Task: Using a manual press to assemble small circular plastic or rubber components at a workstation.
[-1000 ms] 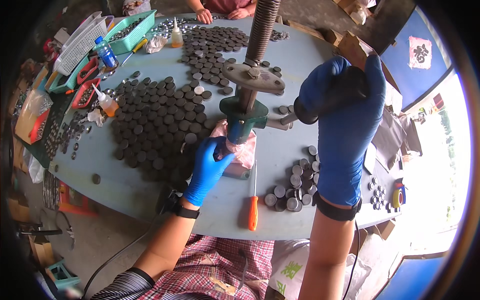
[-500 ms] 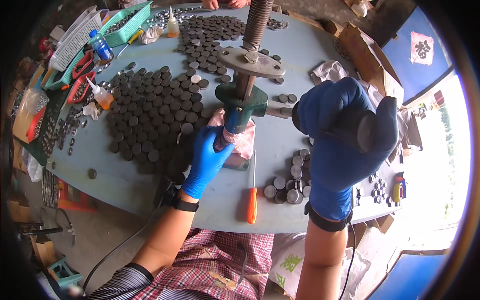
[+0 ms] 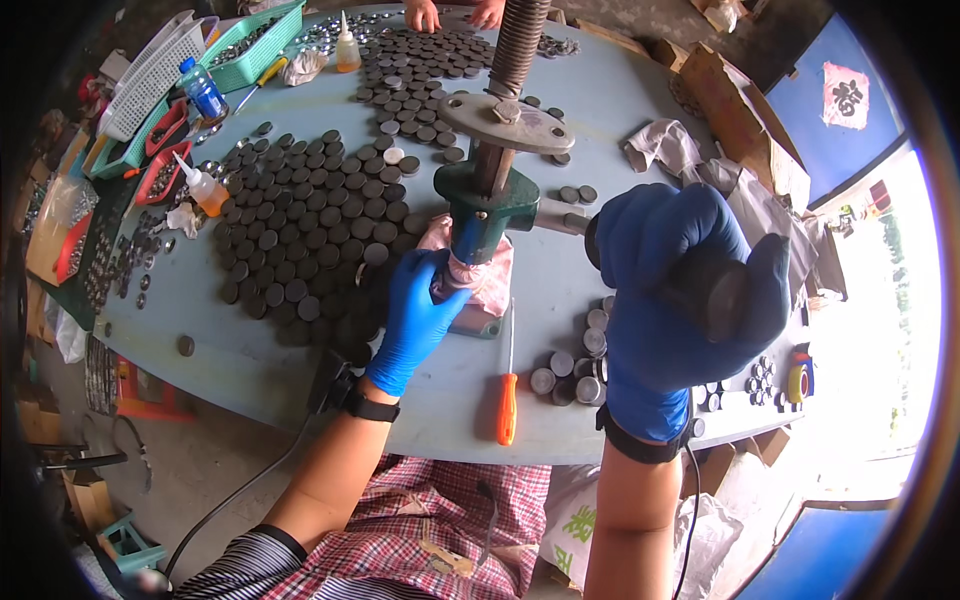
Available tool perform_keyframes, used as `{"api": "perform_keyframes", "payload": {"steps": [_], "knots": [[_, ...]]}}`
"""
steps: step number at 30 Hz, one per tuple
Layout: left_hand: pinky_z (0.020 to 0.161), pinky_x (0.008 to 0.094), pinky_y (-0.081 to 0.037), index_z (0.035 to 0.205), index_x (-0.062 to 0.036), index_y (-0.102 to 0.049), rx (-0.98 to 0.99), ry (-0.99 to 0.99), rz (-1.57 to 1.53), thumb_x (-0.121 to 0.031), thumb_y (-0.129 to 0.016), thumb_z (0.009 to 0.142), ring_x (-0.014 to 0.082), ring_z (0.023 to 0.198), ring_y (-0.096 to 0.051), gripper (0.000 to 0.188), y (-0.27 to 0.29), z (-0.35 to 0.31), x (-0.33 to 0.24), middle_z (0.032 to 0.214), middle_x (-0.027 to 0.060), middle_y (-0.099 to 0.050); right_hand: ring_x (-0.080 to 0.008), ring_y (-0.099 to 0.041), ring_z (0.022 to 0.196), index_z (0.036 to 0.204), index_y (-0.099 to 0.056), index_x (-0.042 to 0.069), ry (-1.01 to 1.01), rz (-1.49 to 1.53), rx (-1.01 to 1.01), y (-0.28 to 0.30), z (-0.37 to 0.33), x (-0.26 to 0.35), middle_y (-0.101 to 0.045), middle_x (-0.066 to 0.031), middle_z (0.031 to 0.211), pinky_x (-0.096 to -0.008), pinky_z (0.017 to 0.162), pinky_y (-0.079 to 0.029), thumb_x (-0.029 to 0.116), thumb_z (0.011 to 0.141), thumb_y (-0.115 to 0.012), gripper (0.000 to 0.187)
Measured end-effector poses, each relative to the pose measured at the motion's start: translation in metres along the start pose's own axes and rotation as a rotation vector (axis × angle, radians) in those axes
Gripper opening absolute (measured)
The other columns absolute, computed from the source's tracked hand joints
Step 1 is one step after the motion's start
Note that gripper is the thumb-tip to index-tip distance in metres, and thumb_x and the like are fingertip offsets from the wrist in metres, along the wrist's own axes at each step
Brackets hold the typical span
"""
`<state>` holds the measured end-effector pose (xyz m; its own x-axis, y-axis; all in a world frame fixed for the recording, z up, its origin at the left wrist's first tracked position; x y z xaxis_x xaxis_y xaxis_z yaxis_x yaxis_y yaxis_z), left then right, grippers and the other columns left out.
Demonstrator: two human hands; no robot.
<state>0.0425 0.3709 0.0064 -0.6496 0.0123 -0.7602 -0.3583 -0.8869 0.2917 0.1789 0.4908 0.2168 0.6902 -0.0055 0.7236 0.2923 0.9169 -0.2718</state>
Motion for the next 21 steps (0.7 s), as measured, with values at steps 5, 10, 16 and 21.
{"api": "perform_keyframes", "payload": {"steps": [5,10,16,21], "knots": [[0.073,0.0395,-0.047,0.099,-0.0011,-0.062,0.006,0.061,-0.037,-0.010,-0.078,0.073,0.0296,0.084,-0.057,0.032,0.001,0.000,-0.010,0.091,0.0134,-0.059,-0.0212,-0.036,0.055,0.065,-0.043,0.006,0.109,-0.070,-0.008,-0.004,-0.008,0.005,-0.042,-0.0086,0.057,-0.0351,0.058,-0.031,0.056,0.096,-0.022,0.061],[0.071,0.0452,-0.047,0.096,-0.0061,-0.062,-0.001,-0.051,0.144,-0.016,-0.081,0.068,0.0349,0.084,-0.059,0.036,-0.001,-0.003,-0.003,0.089,0.0144,-0.060,-0.0182,-0.031,0.052,0.065,-0.043,0.010,0.031,-0.056,-0.090,0.003,-0.003,-0.003,-0.035,-0.0039,0.054,-0.0338,0.056,-0.027,0.057,0.098,-0.023,0.061],[0.071,0.0458,-0.046,0.099,-0.0082,-0.062,0.054,0.020,0.166,-0.016,-0.080,0.070,0.0329,0.085,-0.059,0.035,0.008,-0.008,-0.014,0.091,0.0122,-0.061,-0.0237,-0.056,0.071,0.100,-0.059,0.003,-0.127,0.047,-0.247,0.026,0.052,-0.010,-0.059,-0.0107,0.081,-0.0345,0.065,-0.046,0.051,0.104,-0.025,0.059],[0.072,0.0364,-0.046,0.113,-0.0055,-0.059,0.058,0.041,0.113,-0.009,-0.077,0.077,0.0234,0.079,-0.057,0.041,0.038,-0.035,-0.055,0.091,0.0077,-0.060,-0.0150,-0.055,0.108,0.126,-0.057,-0.001,0.036,-0.633,-0.394,0.038,0.019,-0.017,-0.064,-0.0071,0.114,-0.0305,0.093,-0.044,0.021,0.100,-0.052,0.034]]}}
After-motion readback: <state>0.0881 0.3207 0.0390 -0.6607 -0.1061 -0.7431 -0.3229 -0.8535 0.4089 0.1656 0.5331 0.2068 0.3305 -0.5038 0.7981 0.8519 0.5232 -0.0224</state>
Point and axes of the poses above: each hand's wrist, its own z-axis towards the middle knuckle, its own y-axis out of the back of the hand, x = y × z, the point moved 5 cm from there along z, towards the middle knuckle
